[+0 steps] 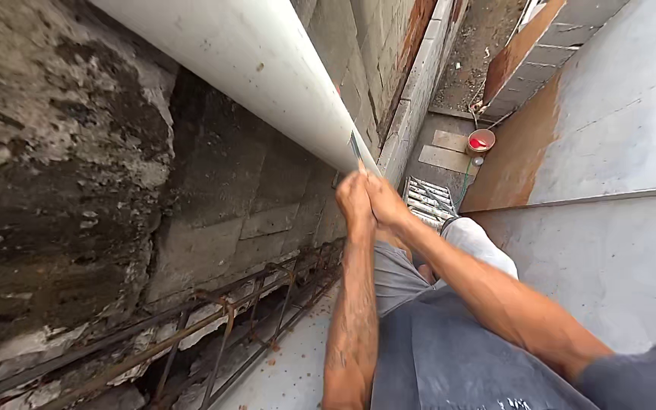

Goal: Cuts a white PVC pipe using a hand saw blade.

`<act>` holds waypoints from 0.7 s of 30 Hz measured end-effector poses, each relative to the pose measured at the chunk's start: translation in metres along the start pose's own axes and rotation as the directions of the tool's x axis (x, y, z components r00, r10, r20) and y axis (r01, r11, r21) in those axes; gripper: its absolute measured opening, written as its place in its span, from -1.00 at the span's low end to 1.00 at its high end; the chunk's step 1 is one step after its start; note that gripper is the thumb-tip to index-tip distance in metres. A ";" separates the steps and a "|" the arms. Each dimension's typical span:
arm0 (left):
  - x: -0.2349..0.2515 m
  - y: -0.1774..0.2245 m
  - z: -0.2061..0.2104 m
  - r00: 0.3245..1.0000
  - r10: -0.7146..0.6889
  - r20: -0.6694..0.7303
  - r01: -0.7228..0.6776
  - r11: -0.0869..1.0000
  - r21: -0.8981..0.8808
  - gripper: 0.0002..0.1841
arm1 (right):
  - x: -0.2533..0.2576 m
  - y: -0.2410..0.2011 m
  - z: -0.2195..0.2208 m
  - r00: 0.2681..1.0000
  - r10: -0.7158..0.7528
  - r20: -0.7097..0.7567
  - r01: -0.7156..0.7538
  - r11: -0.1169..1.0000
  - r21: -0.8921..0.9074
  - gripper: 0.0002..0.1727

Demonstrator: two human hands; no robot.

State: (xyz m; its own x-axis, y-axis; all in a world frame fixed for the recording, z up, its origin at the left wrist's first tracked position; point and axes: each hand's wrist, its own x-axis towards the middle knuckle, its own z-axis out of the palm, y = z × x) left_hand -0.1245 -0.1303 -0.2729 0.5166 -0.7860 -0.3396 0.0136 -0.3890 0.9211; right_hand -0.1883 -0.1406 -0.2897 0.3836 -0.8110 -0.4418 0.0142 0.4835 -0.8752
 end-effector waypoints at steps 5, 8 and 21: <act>0.026 0.002 0.003 0.999 0.014 -0.036 -0.015 0.999 -0.037 -0.73 | 0.021 -0.010 0.000 0.999 -0.033 0.006 0.033 0.998 -0.059 -0.48; 0.061 0.021 0.006 0.998 0.034 -0.052 -0.032 0.999 0.023 -0.72 | 0.056 -0.022 0.017 0.997 -0.042 -0.061 0.047 0.994 0.098 -0.59; -0.010 -0.016 -0.026 0.998 0.006 0.060 -0.004 0.999 -0.036 -0.69 | -0.014 0.015 0.017 0.998 0.053 -0.022 -0.051 0.997 0.055 -0.51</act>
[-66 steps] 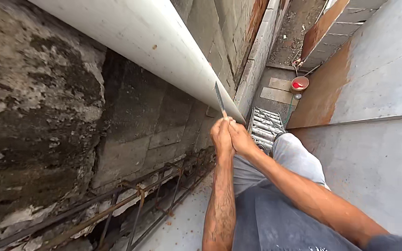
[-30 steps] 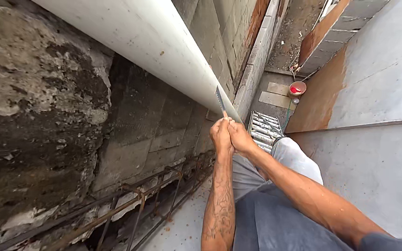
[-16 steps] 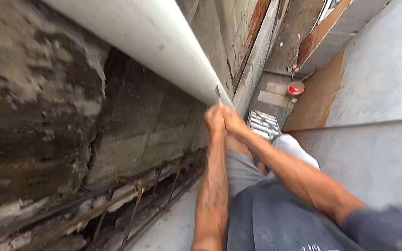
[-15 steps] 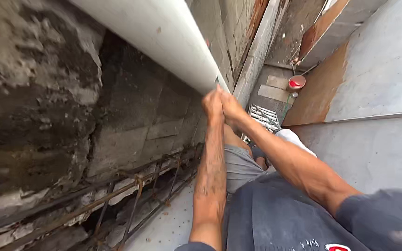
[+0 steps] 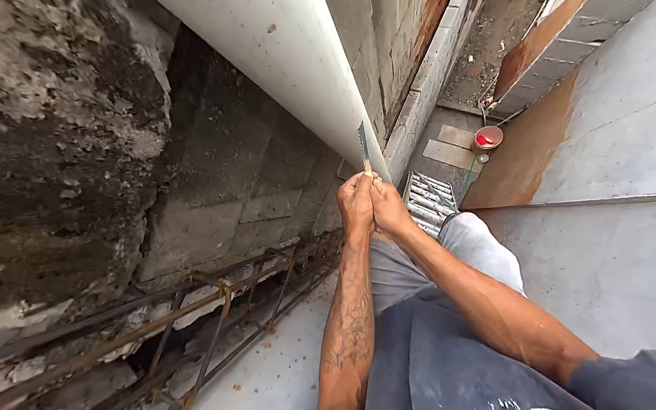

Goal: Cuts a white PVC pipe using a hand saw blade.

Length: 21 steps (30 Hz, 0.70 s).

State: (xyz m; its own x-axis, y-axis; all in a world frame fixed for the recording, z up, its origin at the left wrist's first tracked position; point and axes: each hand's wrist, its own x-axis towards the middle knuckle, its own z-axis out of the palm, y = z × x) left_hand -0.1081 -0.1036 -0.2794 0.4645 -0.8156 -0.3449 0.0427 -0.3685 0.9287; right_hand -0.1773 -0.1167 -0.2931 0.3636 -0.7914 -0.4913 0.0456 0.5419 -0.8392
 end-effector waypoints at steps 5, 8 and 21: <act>0.047 0.020 0.008 1.000 -0.014 -0.004 0.014 0.998 -0.054 -0.74 | 0.035 -0.028 0.008 0.999 -0.014 -0.047 0.017 0.999 0.045 -0.55; 0.072 0.035 0.018 0.999 -0.006 -0.037 0.009 0.998 0.059 -0.76 | 0.053 -0.047 0.013 0.995 0.003 -0.102 0.000 0.999 0.034 -0.56; 0.059 0.027 0.008 0.998 0.050 -0.029 -0.045 0.990 0.133 -0.73 | 0.029 -0.027 0.012 0.996 -0.070 -0.059 0.073 0.995 0.063 -0.48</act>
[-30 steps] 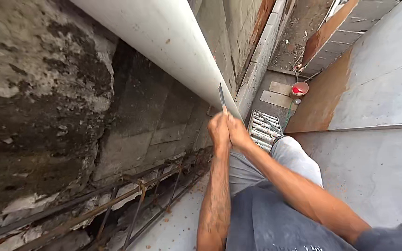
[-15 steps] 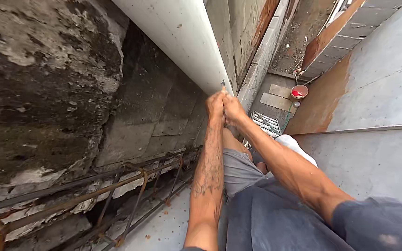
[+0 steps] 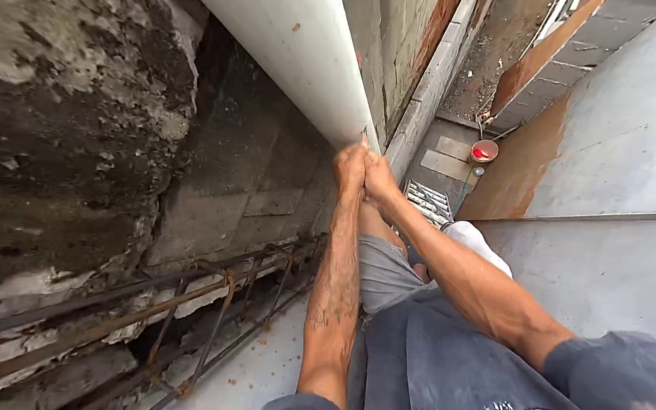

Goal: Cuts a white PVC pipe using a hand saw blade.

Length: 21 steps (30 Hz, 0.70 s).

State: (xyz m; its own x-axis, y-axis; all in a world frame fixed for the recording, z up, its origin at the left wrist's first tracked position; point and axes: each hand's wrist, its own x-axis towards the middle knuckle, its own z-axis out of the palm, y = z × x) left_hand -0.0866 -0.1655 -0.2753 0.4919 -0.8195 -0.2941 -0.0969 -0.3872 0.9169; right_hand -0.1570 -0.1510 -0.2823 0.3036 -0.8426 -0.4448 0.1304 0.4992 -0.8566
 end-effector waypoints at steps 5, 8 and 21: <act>-0.027 -0.020 -0.006 0.997 -0.076 -0.010 0.075 0.995 -0.070 -0.79 | -0.010 0.021 -0.002 1.000 0.021 -0.012 -0.022 0.993 -0.117 -0.49; 0.009 0.004 0.003 0.999 -0.037 -0.014 0.038 0.999 0.018 -0.75 | 0.025 -0.005 0.003 0.999 -0.021 -0.039 0.017 0.996 -0.089 -0.52; 0.012 0.002 0.001 1.000 0.011 -0.006 -0.011 1.000 0.001 -0.75 | 0.023 -0.005 0.007 0.999 -0.036 -0.040 0.036 0.999 -0.001 -0.56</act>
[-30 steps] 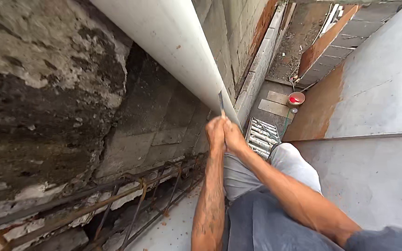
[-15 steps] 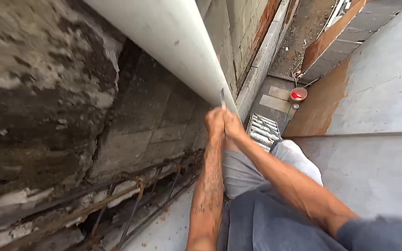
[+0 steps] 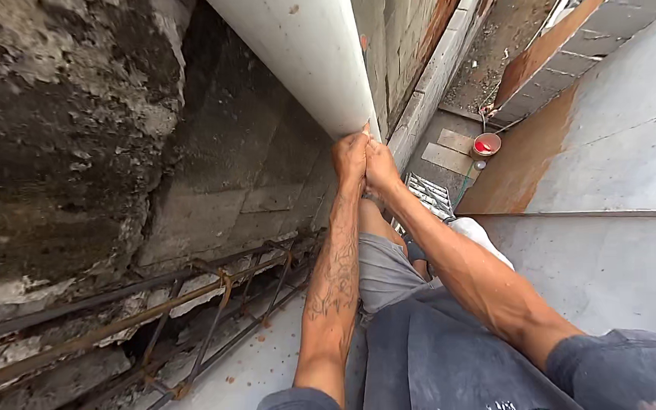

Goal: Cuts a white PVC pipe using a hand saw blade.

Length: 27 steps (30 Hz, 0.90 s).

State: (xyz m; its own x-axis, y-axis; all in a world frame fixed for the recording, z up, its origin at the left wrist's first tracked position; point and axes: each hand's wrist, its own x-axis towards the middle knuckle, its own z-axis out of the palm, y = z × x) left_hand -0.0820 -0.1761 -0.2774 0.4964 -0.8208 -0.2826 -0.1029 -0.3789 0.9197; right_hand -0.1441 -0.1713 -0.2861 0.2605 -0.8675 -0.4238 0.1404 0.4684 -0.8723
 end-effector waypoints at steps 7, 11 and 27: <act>-0.022 -0.017 -0.008 0.999 -0.052 0.001 0.052 0.998 -0.019 -0.77 | -0.021 0.012 -0.008 0.999 0.017 0.029 -0.014 0.995 -0.102 -0.48; 0.004 0.002 0.002 1.000 -0.012 -0.027 0.012 1.000 0.000 -0.73 | 0.009 0.001 0.002 1.000 -0.007 0.000 0.007 0.999 0.034 -0.58; -0.129 0.160 -0.140 0.506 0.844 -0.178 -0.801 0.536 0.266 -0.73 | -0.065 0.043 -0.017 0.999 -0.019 -0.044 0.025 0.987 0.161 -0.54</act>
State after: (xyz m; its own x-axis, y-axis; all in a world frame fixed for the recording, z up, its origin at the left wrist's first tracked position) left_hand -0.0417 -0.0708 -0.0555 0.3177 -0.6593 0.6814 -0.6822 0.3402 0.6472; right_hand -0.1712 -0.0979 -0.3007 0.2152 -0.8826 -0.4180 0.2987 0.4670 -0.8323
